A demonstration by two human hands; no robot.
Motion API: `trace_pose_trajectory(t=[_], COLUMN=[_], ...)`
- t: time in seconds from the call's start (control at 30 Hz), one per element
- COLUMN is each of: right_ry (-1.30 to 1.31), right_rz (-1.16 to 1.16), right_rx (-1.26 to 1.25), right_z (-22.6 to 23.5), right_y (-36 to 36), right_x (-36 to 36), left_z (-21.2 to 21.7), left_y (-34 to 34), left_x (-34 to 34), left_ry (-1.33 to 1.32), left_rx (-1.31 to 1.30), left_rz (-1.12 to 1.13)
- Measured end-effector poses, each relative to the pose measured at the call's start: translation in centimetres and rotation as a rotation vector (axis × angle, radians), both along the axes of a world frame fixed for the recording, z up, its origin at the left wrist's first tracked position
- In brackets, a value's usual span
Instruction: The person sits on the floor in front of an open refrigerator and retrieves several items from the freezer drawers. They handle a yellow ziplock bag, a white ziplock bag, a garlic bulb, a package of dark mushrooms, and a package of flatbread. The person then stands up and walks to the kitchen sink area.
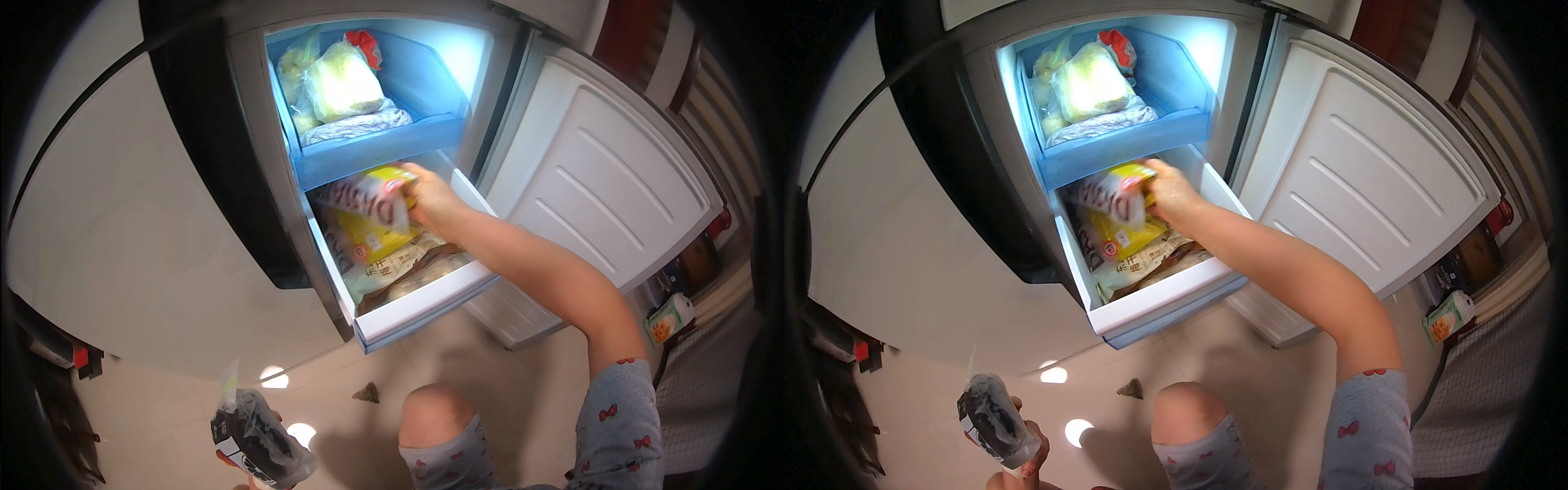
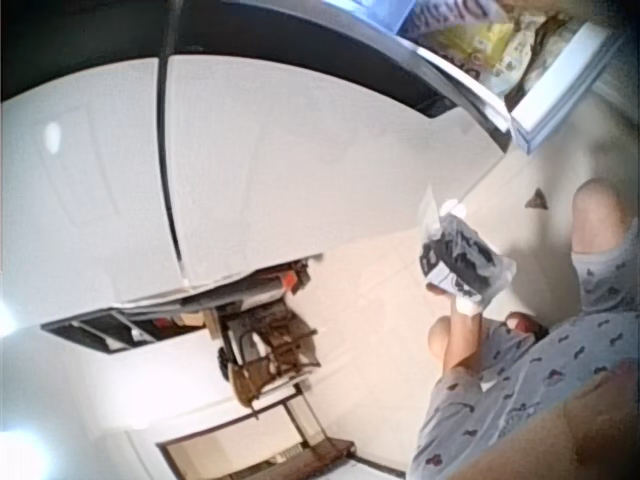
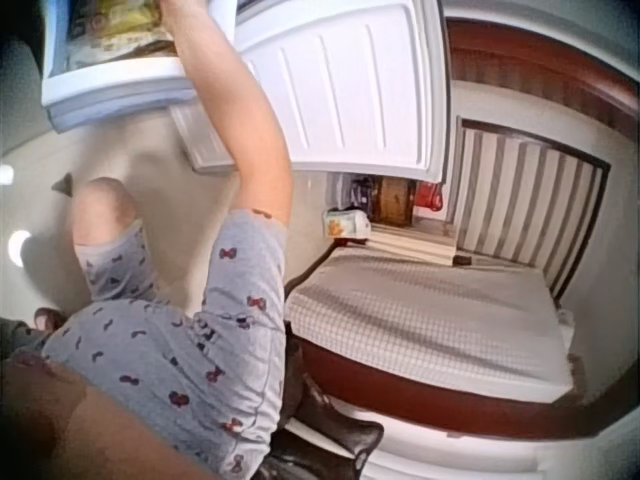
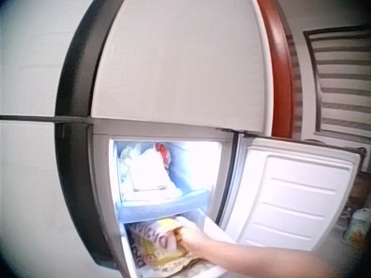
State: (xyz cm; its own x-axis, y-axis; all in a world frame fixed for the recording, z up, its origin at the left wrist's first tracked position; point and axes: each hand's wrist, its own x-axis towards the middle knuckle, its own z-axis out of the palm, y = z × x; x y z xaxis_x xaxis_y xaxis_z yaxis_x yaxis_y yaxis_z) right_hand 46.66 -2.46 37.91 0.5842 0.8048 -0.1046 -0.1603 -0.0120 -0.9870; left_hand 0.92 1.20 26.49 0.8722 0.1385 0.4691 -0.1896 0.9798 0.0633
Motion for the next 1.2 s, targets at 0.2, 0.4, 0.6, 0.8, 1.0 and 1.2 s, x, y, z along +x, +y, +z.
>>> trace_pose_trajectory(t=[0.2,0.4,0.6,0.8,1.0,1.2], right_ry=[-0.799,-0.778,-0.824,-1.228,-1.413,-1.647], right_rz=[0.850,0.354,0.216,0.132,-0.050,-0.284], right_rx=[-0.307,-0.402,-0.735,-0.915,-1.022,-0.833], right_z=[2.5,5.6,5.4,1.4,-3.2,-8.8], right_y=[-1.2,-3.4,-4.0,1.4,7.5,7.9], right_x=[0.4,8.4,6.9,7.1,8.6,14.9], left_z=[1.2,1.9,2.6,2.5,2.8,2.8], left_y=[-0.9,-1.3,-1.6,-2.4,-3.2,-3.8], left_x=[1.0,1.2,0.8,1.1,-0.3,-0.4], left_ry=[0.049,0.104,0.143,0.182,0.213,0.223], left_rx=[-0.032,-0.020,-0.010,-0.016,-0.016,-0.031], left_rz=[0.036,0.068,0.114,0.120,0.173,0.188])
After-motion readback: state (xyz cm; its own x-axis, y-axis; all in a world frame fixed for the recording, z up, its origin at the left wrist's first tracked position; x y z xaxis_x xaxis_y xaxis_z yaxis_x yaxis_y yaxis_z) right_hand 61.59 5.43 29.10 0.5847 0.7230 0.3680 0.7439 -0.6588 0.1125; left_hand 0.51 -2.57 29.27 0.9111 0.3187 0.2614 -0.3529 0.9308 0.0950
